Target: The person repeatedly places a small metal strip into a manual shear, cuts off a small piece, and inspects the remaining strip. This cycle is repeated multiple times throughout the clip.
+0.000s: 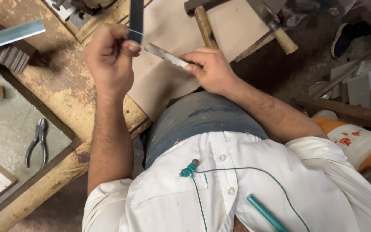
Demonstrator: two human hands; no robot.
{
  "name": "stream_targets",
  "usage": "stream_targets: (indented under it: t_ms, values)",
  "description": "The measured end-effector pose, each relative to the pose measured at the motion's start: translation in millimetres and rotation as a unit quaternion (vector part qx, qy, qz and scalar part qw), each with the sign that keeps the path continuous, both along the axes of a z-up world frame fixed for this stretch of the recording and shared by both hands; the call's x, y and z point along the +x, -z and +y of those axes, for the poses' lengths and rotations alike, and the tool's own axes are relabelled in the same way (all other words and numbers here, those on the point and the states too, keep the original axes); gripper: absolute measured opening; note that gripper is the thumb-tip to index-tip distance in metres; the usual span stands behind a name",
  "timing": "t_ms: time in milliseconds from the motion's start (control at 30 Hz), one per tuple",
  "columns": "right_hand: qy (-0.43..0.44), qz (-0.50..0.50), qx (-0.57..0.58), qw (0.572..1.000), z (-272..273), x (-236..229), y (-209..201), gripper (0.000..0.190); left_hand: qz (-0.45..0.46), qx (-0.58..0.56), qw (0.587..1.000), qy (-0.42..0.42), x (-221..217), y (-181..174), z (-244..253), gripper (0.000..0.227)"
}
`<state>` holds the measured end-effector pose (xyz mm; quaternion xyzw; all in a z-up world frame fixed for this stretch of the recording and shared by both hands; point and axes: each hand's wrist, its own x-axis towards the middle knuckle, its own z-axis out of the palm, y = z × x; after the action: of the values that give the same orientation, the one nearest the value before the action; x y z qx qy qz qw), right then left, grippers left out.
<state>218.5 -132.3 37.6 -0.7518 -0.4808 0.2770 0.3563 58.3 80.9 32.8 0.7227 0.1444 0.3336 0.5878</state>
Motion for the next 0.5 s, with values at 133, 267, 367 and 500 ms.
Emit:
stream_targets:
  t_ms: [133, 267, 367, 500]
  values:
    - [-0.064, -0.125, -0.034, 0.989, 11, 4, 18, 0.021, 0.033, 0.093, 0.994, 0.039, 22, -19, -5, 0.022]
    - [-0.062, -0.218, 0.081, 0.971, 3, 18, 1, 0.03, 0.023, 0.127, 0.987, 0.095, 65, -32, -9, 0.025]
    - [-0.017, -0.231, 0.116, 0.966, -32, 48, -30, 0.03, 0.008, 0.184, 0.977, 0.104, 106, -31, -9, 0.031]
    - [0.146, -0.323, 0.044, 0.934, -116, 109, -86, 0.031, 0.007, 0.23, 0.966, 0.117, 176, -21, 0, 0.03]
